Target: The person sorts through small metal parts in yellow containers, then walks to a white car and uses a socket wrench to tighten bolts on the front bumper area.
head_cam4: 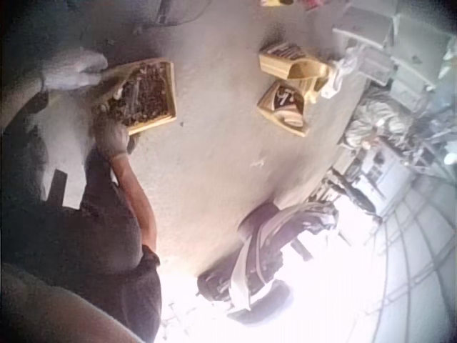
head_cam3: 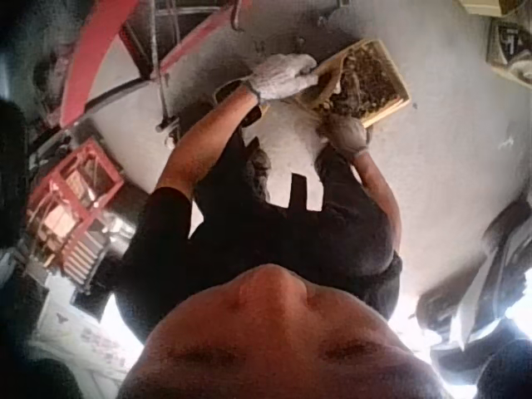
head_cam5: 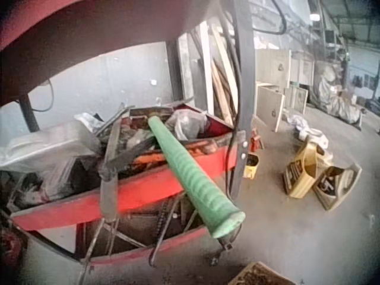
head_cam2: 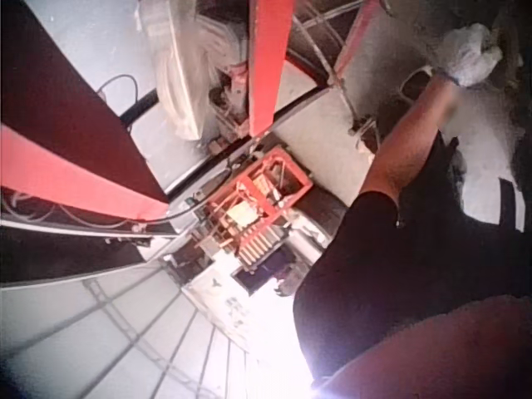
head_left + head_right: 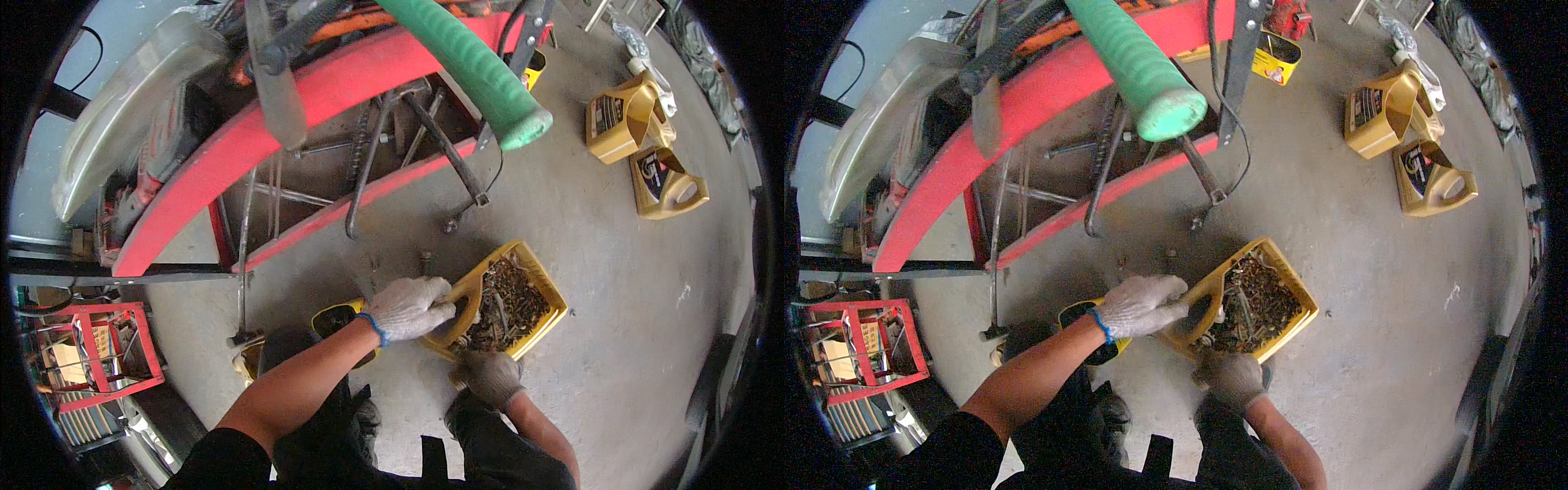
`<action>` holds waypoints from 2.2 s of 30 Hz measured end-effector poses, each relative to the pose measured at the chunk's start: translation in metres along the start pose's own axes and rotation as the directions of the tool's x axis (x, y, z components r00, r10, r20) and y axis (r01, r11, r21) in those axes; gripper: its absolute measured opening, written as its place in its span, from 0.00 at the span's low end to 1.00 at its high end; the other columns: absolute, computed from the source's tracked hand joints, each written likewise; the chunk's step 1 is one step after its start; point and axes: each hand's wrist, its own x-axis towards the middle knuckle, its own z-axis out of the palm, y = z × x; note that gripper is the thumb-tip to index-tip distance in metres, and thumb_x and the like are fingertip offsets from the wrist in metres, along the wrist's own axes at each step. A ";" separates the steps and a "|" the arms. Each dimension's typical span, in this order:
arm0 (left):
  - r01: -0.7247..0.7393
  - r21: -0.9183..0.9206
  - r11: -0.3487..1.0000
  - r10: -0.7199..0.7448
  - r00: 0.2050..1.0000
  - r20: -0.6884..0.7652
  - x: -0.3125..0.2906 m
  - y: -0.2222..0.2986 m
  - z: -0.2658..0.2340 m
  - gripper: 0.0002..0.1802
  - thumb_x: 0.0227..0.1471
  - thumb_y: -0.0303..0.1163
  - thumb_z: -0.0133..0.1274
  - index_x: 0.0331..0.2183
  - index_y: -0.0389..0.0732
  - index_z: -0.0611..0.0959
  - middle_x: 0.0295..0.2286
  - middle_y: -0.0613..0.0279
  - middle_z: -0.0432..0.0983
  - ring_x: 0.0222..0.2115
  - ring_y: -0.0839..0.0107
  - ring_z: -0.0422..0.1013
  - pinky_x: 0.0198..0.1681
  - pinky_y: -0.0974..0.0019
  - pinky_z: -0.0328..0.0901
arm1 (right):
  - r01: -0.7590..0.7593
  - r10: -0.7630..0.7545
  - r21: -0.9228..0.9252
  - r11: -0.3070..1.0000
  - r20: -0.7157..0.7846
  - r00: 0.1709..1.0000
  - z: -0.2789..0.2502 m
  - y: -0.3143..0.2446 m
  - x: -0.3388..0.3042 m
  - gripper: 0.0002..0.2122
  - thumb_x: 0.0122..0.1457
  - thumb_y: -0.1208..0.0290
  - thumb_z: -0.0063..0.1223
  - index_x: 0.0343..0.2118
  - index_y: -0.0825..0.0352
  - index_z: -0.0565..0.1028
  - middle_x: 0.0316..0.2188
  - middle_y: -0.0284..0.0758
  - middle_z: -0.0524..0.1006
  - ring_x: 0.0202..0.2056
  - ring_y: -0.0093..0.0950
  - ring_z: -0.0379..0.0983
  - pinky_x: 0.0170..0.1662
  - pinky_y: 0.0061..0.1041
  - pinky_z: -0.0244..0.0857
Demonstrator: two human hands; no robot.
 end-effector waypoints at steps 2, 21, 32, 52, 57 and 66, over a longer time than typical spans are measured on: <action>0.092 0.002 0.996 -0.092 0.991 0.100 -0.006 0.001 -0.009 0.27 0.56 0.50 0.53 0.48 0.40 0.78 0.41 0.46 0.79 0.42 0.46 0.75 0.45 0.49 0.69 | -0.016 0.019 0.122 0.992 -0.020 1.000 -0.036 -0.017 -0.010 0.14 0.57 0.55 0.54 0.40 0.58 0.81 0.29 0.42 0.81 0.32 0.44 0.79 0.34 0.44 0.72; 0.050 -0.154 0.987 -0.061 0.996 -0.067 -0.024 -0.010 -0.023 0.26 0.55 0.53 0.53 0.45 0.41 0.83 0.39 0.50 0.81 0.43 0.51 0.77 0.48 0.54 0.69 | 0.007 0.360 0.778 0.628 -0.299 0.884 0.070 0.067 -0.045 0.13 0.61 0.68 0.54 0.46 0.69 0.75 0.33 0.36 0.80 0.31 0.27 0.76 0.30 0.31 0.70; 0.080 -0.224 0.971 -0.086 0.996 -0.016 -0.027 0.020 -0.041 0.23 0.56 0.51 0.51 0.34 0.39 0.85 0.32 0.47 0.81 0.37 0.49 0.76 0.41 0.52 0.68 | -0.003 0.371 0.839 0.545 -0.238 0.898 0.109 0.093 -0.020 0.23 0.57 0.74 0.63 0.55 0.69 0.70 0.51 0.36 0.76 0.49 0.25 0.71 0.51 0.29 0.69; 0.415 -0.640 0.646 -0.709 0.637 -0.302 -0.106 0.029 -0.065 0.19 0.56 0.46 0.51 0.40 0.43 0.84 0.35 0.47 0.80 0.38 0.48 0.76 0.42 0.49 0.66 | -0.206 0.384 -0.468 0.860 0.328 0.863 -0.153 0.104 0.003 0.18 0.58 0.59 0.45 0.42 0.64 0.81 0.42 0.45 0.81 0.42 0.43 0.80 0.45 0.44 0.73; 0.382 -0.512 0.770 -0.591 0.731 -0.342 -0.196 0.104 -0.053 0.19 0.57 0.45 0.51 0.41 0.41 0.83 0.28 0.51 0.81 0.28 0.49 0.76 0.35 0.54 0.70 | -0.008 0.107 -0.424 0.906 0.211 0.971 -0.196 0.106 -0.081 0.17 0.58 0.59 0.43 0.33 0.66 0.81 0.37 0.48 0.81 0.39 0.48 0.79 0.44 0.48 0.72; 0.781 -0.344 0.522 -0.816 0.574 0.066 -0.458 0.083 -0.083 0.25 0.54 0.45 0.52 0.42 0.33 0.83 0.34 0.44 0.82 0.33 0.56 0.80 0.37 0.55 0.73 | -0.740 0.643 0.134 0.659 0.409 0.647 -0.178 -0.023 -0.497 0.21 0.58 0.53 0.44 0.37 0.64 0.83 0.42 0.49 0.80 0.46 0.47 0.77 0.51 0.44 0.69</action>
